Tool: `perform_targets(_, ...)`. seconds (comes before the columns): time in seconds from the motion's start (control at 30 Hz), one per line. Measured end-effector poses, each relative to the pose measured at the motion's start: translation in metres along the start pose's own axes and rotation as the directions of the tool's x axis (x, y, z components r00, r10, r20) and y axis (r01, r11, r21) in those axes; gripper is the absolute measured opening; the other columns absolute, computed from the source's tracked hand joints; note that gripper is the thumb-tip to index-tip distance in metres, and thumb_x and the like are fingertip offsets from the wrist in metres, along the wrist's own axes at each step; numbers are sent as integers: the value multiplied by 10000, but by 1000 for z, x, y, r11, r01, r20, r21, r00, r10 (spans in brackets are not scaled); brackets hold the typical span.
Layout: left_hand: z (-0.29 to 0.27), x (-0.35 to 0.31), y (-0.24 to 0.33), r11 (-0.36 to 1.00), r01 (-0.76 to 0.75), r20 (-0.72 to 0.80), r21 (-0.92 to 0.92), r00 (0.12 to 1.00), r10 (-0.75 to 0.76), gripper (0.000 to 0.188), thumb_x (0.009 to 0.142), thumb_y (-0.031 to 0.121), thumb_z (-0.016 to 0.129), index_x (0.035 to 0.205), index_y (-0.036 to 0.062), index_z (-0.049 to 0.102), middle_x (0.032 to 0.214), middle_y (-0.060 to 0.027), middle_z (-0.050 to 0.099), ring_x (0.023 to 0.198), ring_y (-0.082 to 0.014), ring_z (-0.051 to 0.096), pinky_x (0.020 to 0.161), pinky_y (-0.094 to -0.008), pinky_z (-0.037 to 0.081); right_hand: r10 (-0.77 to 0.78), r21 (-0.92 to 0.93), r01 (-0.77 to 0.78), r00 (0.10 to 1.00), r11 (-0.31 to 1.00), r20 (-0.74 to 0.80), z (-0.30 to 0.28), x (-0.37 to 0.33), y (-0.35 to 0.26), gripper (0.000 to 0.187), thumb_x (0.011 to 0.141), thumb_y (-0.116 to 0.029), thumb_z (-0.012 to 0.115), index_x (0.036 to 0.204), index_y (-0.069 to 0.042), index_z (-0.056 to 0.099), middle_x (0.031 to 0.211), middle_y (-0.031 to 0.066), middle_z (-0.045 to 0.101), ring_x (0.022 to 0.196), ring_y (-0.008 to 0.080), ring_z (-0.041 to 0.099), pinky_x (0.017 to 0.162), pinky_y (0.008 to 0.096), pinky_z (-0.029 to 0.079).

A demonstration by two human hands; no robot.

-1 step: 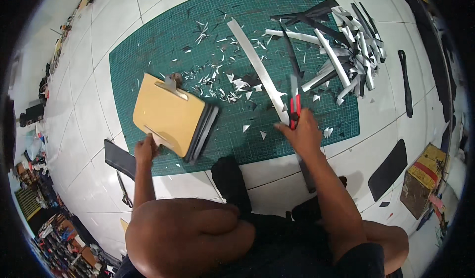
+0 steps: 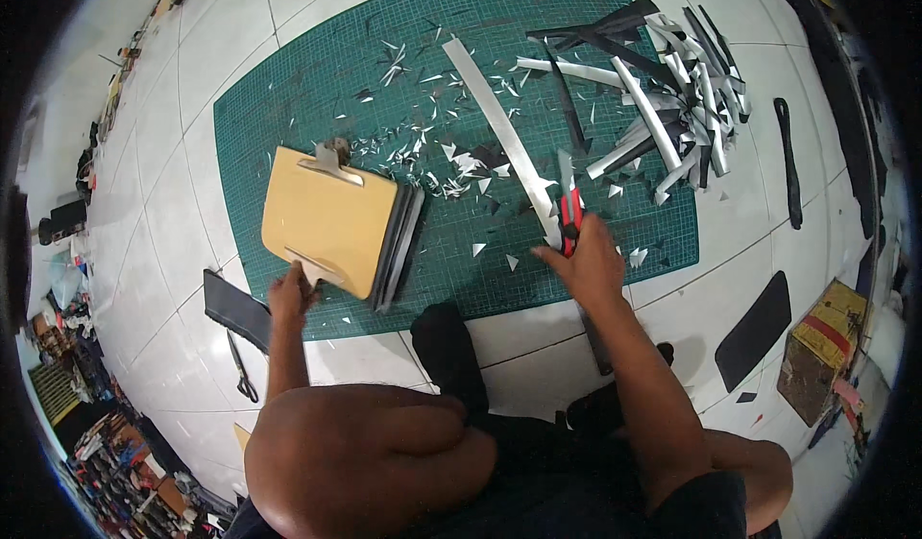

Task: The person uses a utility knife and a ruler to cut strips and curved pieces from a sheet of material on a cutting mat.

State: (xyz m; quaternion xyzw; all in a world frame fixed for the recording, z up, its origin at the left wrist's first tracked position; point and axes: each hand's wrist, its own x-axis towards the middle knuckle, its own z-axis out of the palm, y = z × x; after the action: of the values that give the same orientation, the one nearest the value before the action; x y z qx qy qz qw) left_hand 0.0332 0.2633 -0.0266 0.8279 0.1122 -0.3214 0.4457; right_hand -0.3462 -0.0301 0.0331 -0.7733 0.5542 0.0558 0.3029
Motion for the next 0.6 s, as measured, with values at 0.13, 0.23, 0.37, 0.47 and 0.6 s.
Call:
perform_targets(0.13,24,-42,-19,906,112,50,-408,994,-100,296,948,276,620,1021,-6,564,894,-112,636,716,-201,640,518,-309,560,-38,19,38,999,999,-22,19,-8,-1,569,739,-315,834,1040,-19,452,1035,200,554,965,397,596,763,459,490)
perform_targets(0.23,48,-69,-38,864,147,96,-482,989,-115,280,990,299,551,1048,26,575,980,-104,644,822,-228,653,654,-372,583,-126,115,137,988,984,-94,31,-8,8,529,746,-257,827,1025,-21,445,1017,199,552,945,405,589,767,477,481)
perform_targets(0.37,77,-116,-33,887,275,240,-371,951,-194,294,1001,301,524,1132,39,546,972,-79,614,809,-235,636,725,-382,554,-112,103,120,991,988,-79,32,-13,11,445,736,-117,781,1011,-11,448,1013,210,545,944,420,578,784,486,473)
perform_targets(0.47,81,-136,-19,933,295,256,-204,937,-239,313,944,335,619,921,25,581,838,-116,656,677,-238,645,639,-360,546,-78,78,83,995,994,-64,31,-15,9,423,709,-50,747,1010,-7,453,1000,211,543,947,425,571,795,489,470)
perform_targets(0.6,71,-125,14,742,-444,153,502,890,429,360,852,298,745,723,12,568,617,-93,579,559,-164,521,534,-340,430,-69,101,71,997,992,-25,30,-9,13,409,698,-32,728,1007,-2,463,995,208,540,951,430,567,807,485,471)
